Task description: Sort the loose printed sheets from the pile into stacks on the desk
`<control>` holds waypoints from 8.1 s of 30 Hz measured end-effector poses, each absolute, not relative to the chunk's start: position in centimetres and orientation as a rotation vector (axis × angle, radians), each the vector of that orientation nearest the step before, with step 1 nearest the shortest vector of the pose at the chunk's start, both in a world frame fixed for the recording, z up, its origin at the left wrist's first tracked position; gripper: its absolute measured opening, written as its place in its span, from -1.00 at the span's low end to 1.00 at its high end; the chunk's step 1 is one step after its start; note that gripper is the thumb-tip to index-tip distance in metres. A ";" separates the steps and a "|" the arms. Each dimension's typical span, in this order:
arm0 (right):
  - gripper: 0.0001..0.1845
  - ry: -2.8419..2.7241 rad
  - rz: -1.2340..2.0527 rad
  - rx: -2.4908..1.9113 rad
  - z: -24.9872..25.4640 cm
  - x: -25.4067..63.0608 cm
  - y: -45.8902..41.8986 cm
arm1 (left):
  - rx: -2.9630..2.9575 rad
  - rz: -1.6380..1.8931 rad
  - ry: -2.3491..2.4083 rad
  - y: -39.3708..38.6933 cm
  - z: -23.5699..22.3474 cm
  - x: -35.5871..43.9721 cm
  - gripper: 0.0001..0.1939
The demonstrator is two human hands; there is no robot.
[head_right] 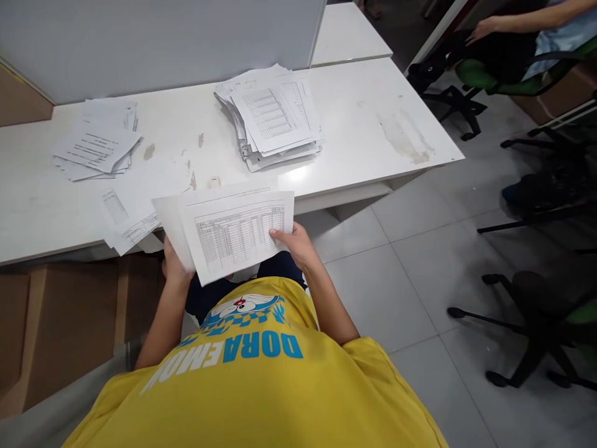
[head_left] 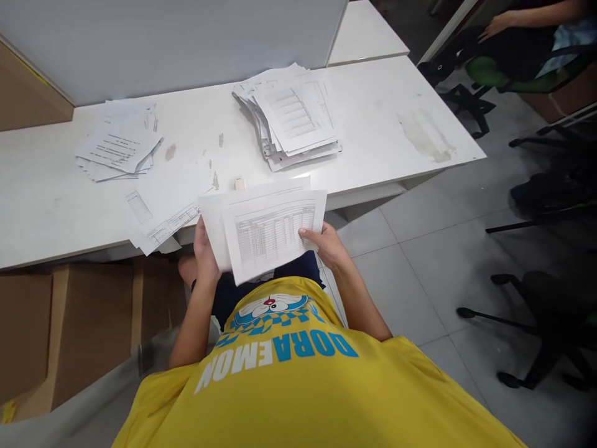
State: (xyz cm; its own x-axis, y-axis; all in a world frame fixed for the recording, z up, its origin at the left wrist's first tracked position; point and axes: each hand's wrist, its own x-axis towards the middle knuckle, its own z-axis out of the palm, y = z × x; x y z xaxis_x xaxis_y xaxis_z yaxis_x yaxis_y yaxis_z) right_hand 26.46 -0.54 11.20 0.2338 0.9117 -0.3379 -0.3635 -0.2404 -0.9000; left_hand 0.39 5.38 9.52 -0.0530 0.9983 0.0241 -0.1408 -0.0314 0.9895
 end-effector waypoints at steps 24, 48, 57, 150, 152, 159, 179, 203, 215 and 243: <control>-0.47 -0.706 1.377 -1.338 7.6 27.8 -0.7 | 1.255 1.075 1.211 5.7 5.1 2.2 -0.25; -0.46 -0.649 1.487 -1.310 7.9 28.0 -1.8 | 1.148 1.084 1.120 5.6 7.1 2.4 -0.40; -0.48 -0.739 1.345 -1.335 8.2 28.7 -0.6 | 1.193 1.011 1.392 8.3 7.8 2.0 -0.14; -0.56 -0.529 0.742 -1.292 11.9 33.6 25.1 | 2.358 0.594 2.001 6.6 9.4 -9.2 -0.47; -0.50 -0.516 0.656 -1.436 11.7 33.6 24.6 | 2.301 0.637 2.053 6.9 9.2 -9.7 -0.42; -0.42 -0.546 0.112 -1.634 8.4 33.7 16.4 | 2.188 0.574 2.070 9.0 9.4 -12.2 -0.18; -0.66 -0.756 0.416 -1.460 9.7 24.6 8.0 | 2.611 0.445 2.037 10.7 11.9 -13.8 -0.59; -0.59 -0.630 1.982 -0.764 6.9 10.3 6.1 | 1.376 1.776 1.990 3.9 11.8 -7.4 -0.68; -0.50 -1.440 1.065 -1.320 11.6 14.1 5.9 | 0.587 1.998 1.686 4.7 7.8 -9.8 -0.64; -0.44 -2.288 -0.042 -1.096 15.5 12.7 6.7 | 2.059 1.153 1.665 4.7 6.5 -5.8 -0.75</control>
